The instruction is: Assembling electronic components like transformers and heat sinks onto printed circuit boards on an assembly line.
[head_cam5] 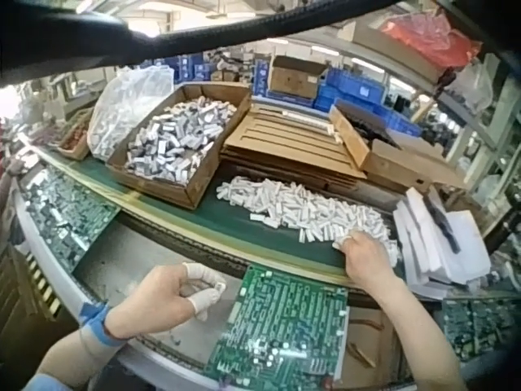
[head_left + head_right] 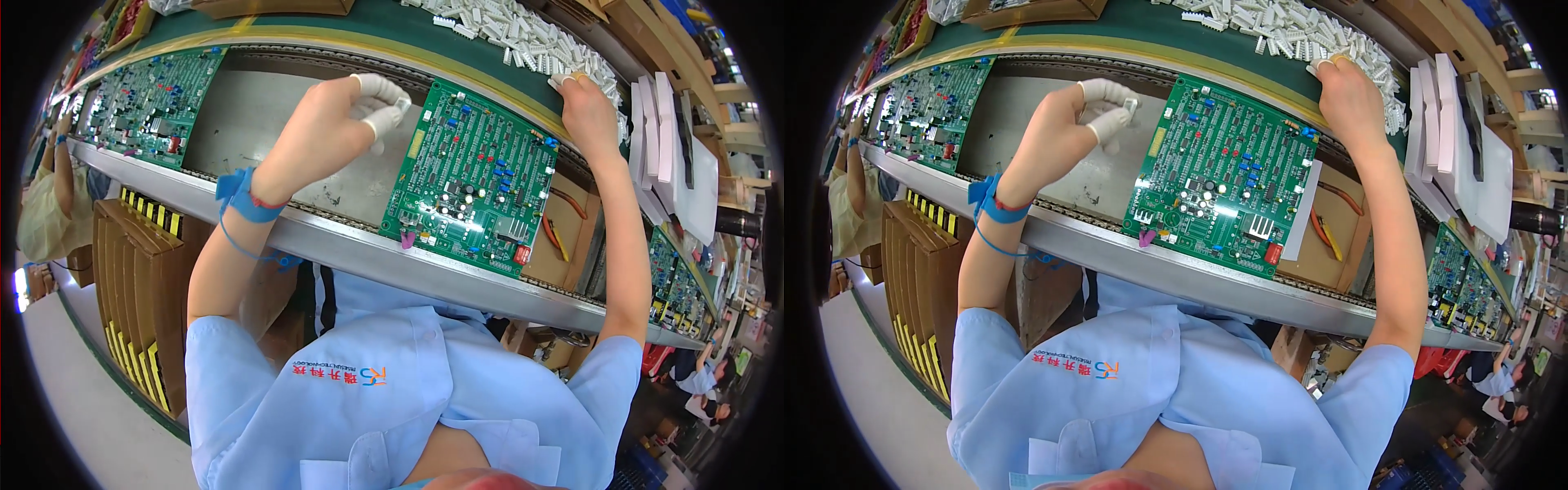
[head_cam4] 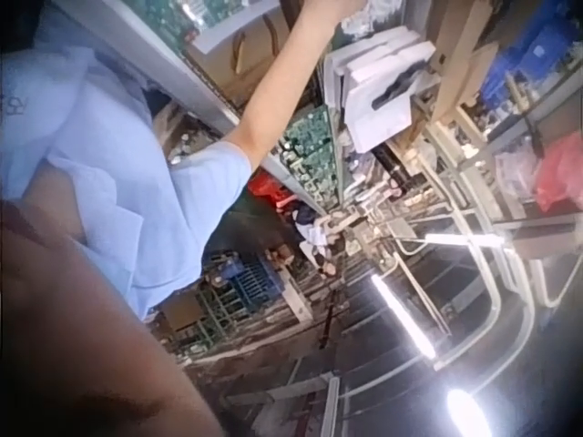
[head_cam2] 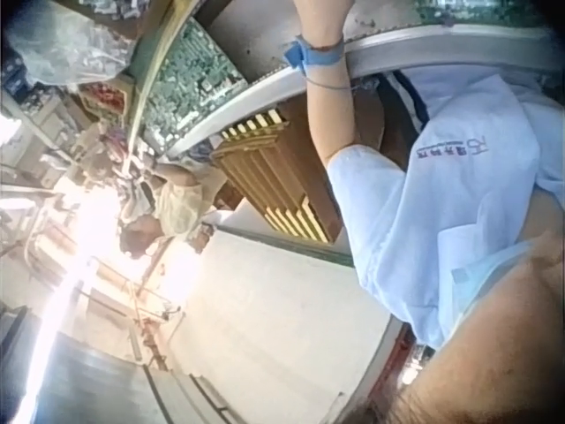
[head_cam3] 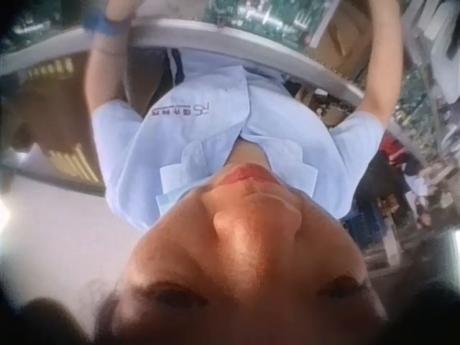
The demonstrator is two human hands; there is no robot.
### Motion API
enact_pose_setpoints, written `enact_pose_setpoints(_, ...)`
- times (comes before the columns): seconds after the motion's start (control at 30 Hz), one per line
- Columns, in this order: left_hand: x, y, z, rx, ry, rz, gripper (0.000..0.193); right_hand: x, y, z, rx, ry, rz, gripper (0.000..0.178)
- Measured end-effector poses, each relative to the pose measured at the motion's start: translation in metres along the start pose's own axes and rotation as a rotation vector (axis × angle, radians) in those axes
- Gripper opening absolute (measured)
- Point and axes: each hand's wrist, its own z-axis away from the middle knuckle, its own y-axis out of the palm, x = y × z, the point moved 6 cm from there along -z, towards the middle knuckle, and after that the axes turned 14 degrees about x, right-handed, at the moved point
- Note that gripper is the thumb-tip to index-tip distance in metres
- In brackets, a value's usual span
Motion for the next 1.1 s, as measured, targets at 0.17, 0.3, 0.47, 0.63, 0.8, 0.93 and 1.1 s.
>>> enact_pose_setpoints(0.17, 0.011, 0.000, 0.021, 0.015, -0.134, 0.060, 0.019, 0.073, -0.047, -0.006, -0.139, -0.057, -0.308, 0.006)
enact_pose_setpoints(0.3, 0.016, 0.001, 0.029, 0.055, -0.166, 0.014, 0.019, 0.101, -0.039, -0.014, 0.027, -0.095, -0.311, 0.007)
enact_pose_setpoints(0.47, 0.020, 0.004, 0.036, 0.071, -0.137, -0.102, 0.020, 0.110, -0.035, -0.019, 0.156, -0.078, -0.185, 0.004)
enact_pose_setpoints(0.63, 0.020, 0.010, 0.041, 0.108, -0.158, -0.129, 0.021, 0.117, -0.036, -0.021, 0.149, -0.078, -0.136, 0.005)
enact_pose_setpoints(0.8, 0.014, 0.020, 0.044, 0.160, -0.158, -0.185, 0.022, 0.122, -0.041, -0.020, 0.127, -0.125, -0.052, 0.006)
enact_pose_setpoints(0.93, 0.015, 0.025, 0.048, 0.155, -0.145, -0.292, 0.023, 0.122, -0.036, -0.019, 0.093, -0.102, -0.026, 0.005)
enact_pose_setpoints(1.1, 0.011, 0.036, 0.046, 0.156, -0.126, -0.458, 0.024, 0.117, -0.033, -0.019, 0.093, -0.149, -0.001, 0.003)
